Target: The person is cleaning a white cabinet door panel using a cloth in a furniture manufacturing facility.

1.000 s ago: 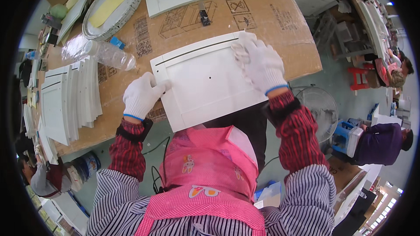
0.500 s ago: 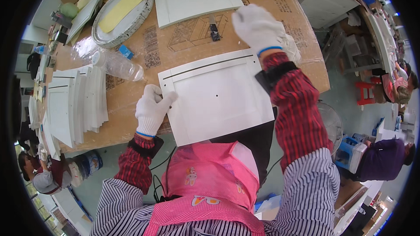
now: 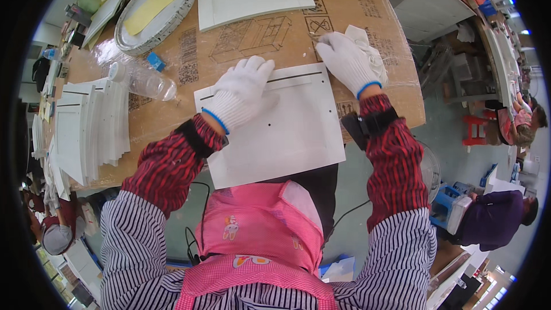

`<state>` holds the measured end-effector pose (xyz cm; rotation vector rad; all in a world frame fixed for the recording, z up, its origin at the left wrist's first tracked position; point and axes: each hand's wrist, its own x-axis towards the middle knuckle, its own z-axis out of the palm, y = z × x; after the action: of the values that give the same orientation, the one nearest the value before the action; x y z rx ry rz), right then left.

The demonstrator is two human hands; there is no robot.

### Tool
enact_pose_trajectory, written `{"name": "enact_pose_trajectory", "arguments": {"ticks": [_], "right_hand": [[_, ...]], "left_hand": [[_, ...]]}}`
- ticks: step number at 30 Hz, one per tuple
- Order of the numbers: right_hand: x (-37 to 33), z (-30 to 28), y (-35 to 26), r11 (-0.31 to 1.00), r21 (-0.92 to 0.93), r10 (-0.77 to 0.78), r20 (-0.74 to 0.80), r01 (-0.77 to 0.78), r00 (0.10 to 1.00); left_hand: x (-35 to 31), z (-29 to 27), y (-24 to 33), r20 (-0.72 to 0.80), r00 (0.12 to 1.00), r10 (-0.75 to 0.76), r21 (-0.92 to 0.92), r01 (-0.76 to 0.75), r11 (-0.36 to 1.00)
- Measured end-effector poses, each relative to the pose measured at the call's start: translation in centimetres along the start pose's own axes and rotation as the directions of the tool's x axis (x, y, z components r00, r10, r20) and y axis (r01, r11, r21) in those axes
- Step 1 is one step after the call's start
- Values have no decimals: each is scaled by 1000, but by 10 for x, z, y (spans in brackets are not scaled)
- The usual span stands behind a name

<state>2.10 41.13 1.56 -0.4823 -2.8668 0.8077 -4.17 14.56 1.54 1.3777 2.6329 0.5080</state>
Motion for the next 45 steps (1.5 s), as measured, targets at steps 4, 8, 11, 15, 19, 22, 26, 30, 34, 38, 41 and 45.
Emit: {"name": "enact_pose_trajectory", "arguments": {"ticks": [4,8,11,15,19,22,26,30,34,38,41,45], "right_hand": [[-59,-2,17,984,168,-36,-93,51,995],[-90,8,33,927,327,170,71,-184,983],[-99,14,32,945,306,-114,-12,112,993],[-105,21,14,948,199,-261,34,249,965],[-100,32,8,935,40,-351,-5,351,936],[-98,34,9,904,-11,-428,-33,428,903],[-107,29,12,910,29,-415,45,414,909],[-107,35,13,923,42,-385,35,384,922],[-109,35,8,927,-55,-372,12,372,928],[-128,32,9,904,27,-428,89,427,899],[-109,41,10,917,-31,-398,-35,397,917],[-119,35,9,894,-57,-442,40,443,896]], "left_hand": [[24,8,9,171,985,-34,34,28,999],[18,19,-13,83,995,50,-60,-45,997],[6,19,-18,130,987,97,-84,-87,993],[-8,18,-28,59,980,189,-173,-176,969],[-5,19,-30,43,981,188,-183,-177,967],[-5,25,-30,32,988,151,-155,-145,977],[-4,26,-32,-5,984,179,-181,-177,967],[-5,26,-29,13,987,159,-151,-156,976],[-4,29,-31,-26,984,179,-140,-181,974],[-6,27,-29,-12,988,152,-131,-152,980],[-5,28,-28,-13,986,165,-123,-165,979],[-5,31,-30,-22,985,170,-140,-171,975]]}}
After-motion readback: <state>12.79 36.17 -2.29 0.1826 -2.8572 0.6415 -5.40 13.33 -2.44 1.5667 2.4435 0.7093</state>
